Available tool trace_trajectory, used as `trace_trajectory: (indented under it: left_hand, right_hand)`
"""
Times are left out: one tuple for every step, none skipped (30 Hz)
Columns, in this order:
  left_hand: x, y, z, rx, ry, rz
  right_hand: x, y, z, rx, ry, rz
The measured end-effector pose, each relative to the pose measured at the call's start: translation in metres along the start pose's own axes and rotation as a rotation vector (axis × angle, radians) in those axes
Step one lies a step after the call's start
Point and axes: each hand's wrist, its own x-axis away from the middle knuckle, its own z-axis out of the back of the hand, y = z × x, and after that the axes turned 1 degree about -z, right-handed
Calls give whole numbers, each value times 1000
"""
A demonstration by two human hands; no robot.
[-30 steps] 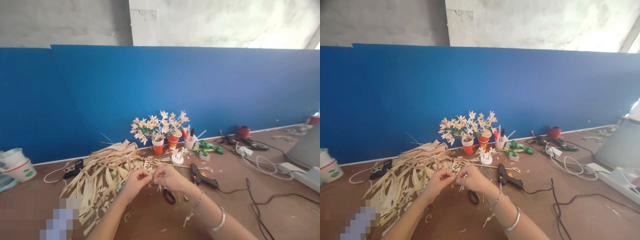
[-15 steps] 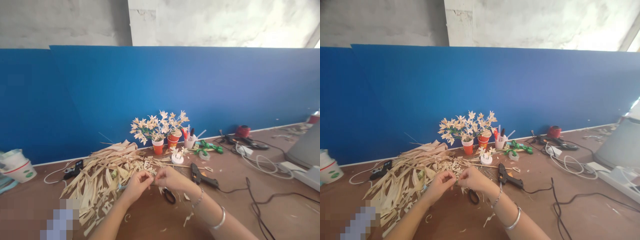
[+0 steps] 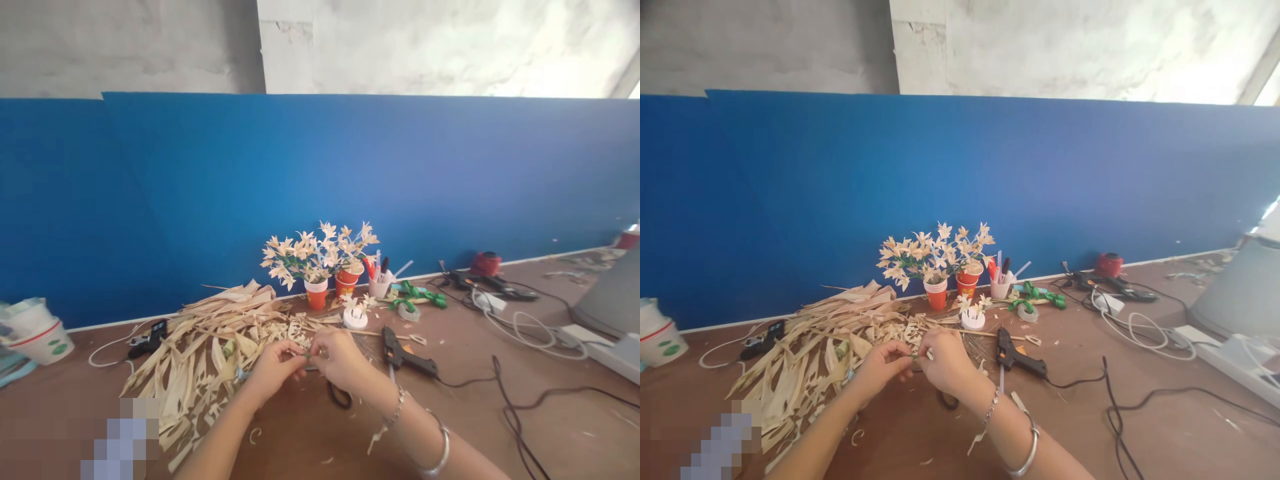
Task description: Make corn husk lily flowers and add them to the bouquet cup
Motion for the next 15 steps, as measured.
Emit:
trace_trajectory:
  left_hand:
    - [0,-1,0,5,-1,2]
    - [0,-1,0,7,0,0]
    - [0,-1,0,6,1,-4]
    - [0,-2,0,5,2,-8]
    - [0,-2,0,6,6,-11]
    - [0,-2,0,9,11,-12]
    - [0,-1,0,13,20,-11]
    - [0,0,0,16,31,-7]
    - [0,1,0,16,42,0]
    - [0,2,0,14,53,7]
    - [0,3,0,10,61,14]
    - [1,5,-1,4,66,22]
    - [1,6,-1,0,73,28]
    - [1,7,-1,-5,79,33]
    - [2,8,-1,-12,83,37]
  right_hand:
    - [0,0,0,-8,2,4]
    - [0,1,0,-18,1,8]
    - [0,2,0,-26,-4,9]
    - [0,4,-1,-31,-14,8]
    - [0,5,-1,-35,-27,5]
    - [-1,5,-1,-37,-40,3]
    - [-1,6,-1,-38,-52,0]
    - [-1,6,-1,-39,-65,-7]
    - [0,5,0,-41,-78,-15]
    - [0,4,1,-42,-91,-24]
    - [0,3,2,-43,-104,-35]
    - [0,2,3,-45,-117,-43]
    - [0,1,4,-46,-127,-48]
    - [1,0,5,-48,-135,-49]
    - [1,-1,6,-50,-142,-51]
